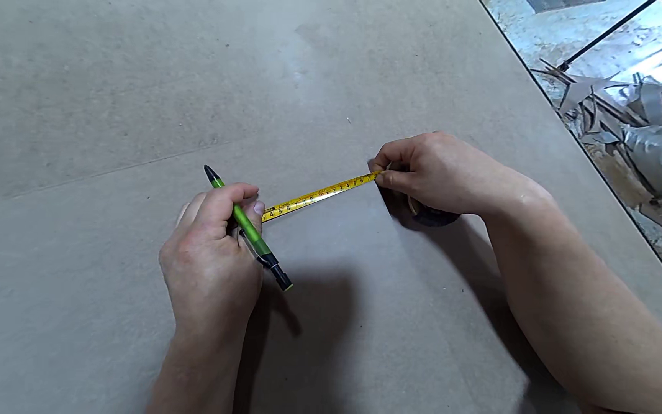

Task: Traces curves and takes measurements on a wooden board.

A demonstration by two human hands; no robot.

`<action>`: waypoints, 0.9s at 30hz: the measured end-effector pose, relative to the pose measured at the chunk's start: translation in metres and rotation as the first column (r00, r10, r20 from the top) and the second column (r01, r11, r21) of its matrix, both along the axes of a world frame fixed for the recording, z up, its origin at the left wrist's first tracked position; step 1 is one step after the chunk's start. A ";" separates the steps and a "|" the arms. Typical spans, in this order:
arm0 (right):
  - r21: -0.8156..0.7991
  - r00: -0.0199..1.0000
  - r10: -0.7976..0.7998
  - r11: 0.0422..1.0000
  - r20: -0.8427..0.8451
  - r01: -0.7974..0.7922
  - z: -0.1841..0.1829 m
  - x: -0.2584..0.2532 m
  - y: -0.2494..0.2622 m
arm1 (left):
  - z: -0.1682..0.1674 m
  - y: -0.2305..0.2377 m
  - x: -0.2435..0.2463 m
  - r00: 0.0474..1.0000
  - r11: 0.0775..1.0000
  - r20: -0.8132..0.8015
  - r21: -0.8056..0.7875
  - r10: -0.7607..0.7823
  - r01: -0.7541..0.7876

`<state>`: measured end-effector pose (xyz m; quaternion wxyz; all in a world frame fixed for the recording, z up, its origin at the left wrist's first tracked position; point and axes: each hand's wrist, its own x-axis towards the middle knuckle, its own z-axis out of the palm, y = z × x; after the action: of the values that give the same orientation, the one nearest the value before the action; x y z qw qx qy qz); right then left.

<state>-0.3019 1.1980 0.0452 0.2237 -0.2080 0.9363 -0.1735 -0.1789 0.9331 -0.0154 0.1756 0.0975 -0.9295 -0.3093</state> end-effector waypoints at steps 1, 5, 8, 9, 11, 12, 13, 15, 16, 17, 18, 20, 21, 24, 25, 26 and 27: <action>-0.002 1.000 0.001 1.000 0.004 -0.001 0.000 0.000 0.000 | 0.000 0.000 0.000 1.000 1.000 -0.001 -0.002 -0.001 0.000; 0.005 1.000 0.006 1.000 -0.001 -0.006 0.000 0.001 0.000 | 0.002 -0.003 0.000 1.000 0.997 -0.004 0.072 0.006 -0.006; 0.013 1.000 0.016 1.000 -0.017 -0.015 -0.003 0.001 0.000 | 0.005 -0.024 0.002 0.992 0.879 -0.125 0.469 -0.028 0.084; 0.008 0.999 0.025 1.000 -0.026 -0.024 -0.003 0.001 0.001 | 0.006 -0.035 0.003 0.986 0.781 -0.164 0.614 -0.017 0.115; -0.005 0.999 0.038 0.999 -0.037 -0.038 -0.002 0.000 0.003 | 0.011 -0.054 0.005 0.988 0.675 -0.153 0.731 0.014 0.103; -0.011 0.998 0.045 0.999 -0.041 -0.045 -0.002 -0.001 0.004 | 0.013 -0.061 0.007 0.992 0.665 -0.124 0.740 -0.013 0.101; -0.017 0.998 0.049 0.999 -0.047 -0.050 -0.003 -0.001 0.004 | 0.014 -0.065 0.010 0.994 0.680 -0.097 0.725 -0.058 0.111; -0.019 0.997 0.050 0.998 -0.060 -0.052 -0.005 -0.001 0.003 | 0.016 -0.064 0.013 0.990 0.761 -0.030 0.637 -0.137 0.125; -0.015 0.997 0.045 0.999 -0.065 -0.046 -0.005 -0.001 0.003 | 0.017 -0.061 0.013 0.989 0.800 0.006 0.589 -0.145 0.114; -0.010 0.996 0.041 0.999 -0.075 -0.042 -0.005 -0.001 0.003 | 0.017 -0.059 0.011 0.991 0.821 0.026 0.563 -0.135 0.097; -0.006 0.996 0.038 0.999 -0.083 -0.038 -0.006 -0.001 0.003 | 0.017 -0.058 0.009 0.994 0.823 0.033 0.564 -0.102 0.066; -0.001 0.995 0.033 0.999 -0.091 -0.033 -0.006 -0.001 0.003 | 0.017 -0.055 0.005 0.999 0.823 0.045 0.567 -0.021 -0.009; -0.001 0.995 0.036 0.999 -0.096 -0.036 -0.007 0.000 0.003 | 0.017 -0.053 0.005 0.999 0.826 0.054 0.562 0.010 -0.038; -0.002 0.994 0.037 0.999 -0.104 -0.038 -0.008 0.000 0.002 | 0.019 -0.046 0.004 0.992 0.887 0.121 0.453 0.036 -0.087; 0.003 0.994 0.037 0.999 -0.107 -0.037 -0.008 0.000 0.001 | 0.020 -0.043 0.003 0.988 0.910 0.147 0.403 0.036 -0.093; 0.010 0.994 0.036 0.999 -0.107 -0.035 -0.007 0.000 0.001 | 0.021 -0.040 0.002 0.984 0.931 0.174 0.349 0.045 -0.104; 0.019 0.994 0.035 0.999 -0.104 -0.033 -0.006 0.000 0.001 | 0.022 -0.036 0.001 0.978 0.948 0.201 0.296 0.059 -0.118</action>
<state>-0.3017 1.1992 0.0388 0.1791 -0.2308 0.9444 -0.1506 -0.1781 0.8973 0.0063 0.0829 0.1944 -0.8773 -0.4308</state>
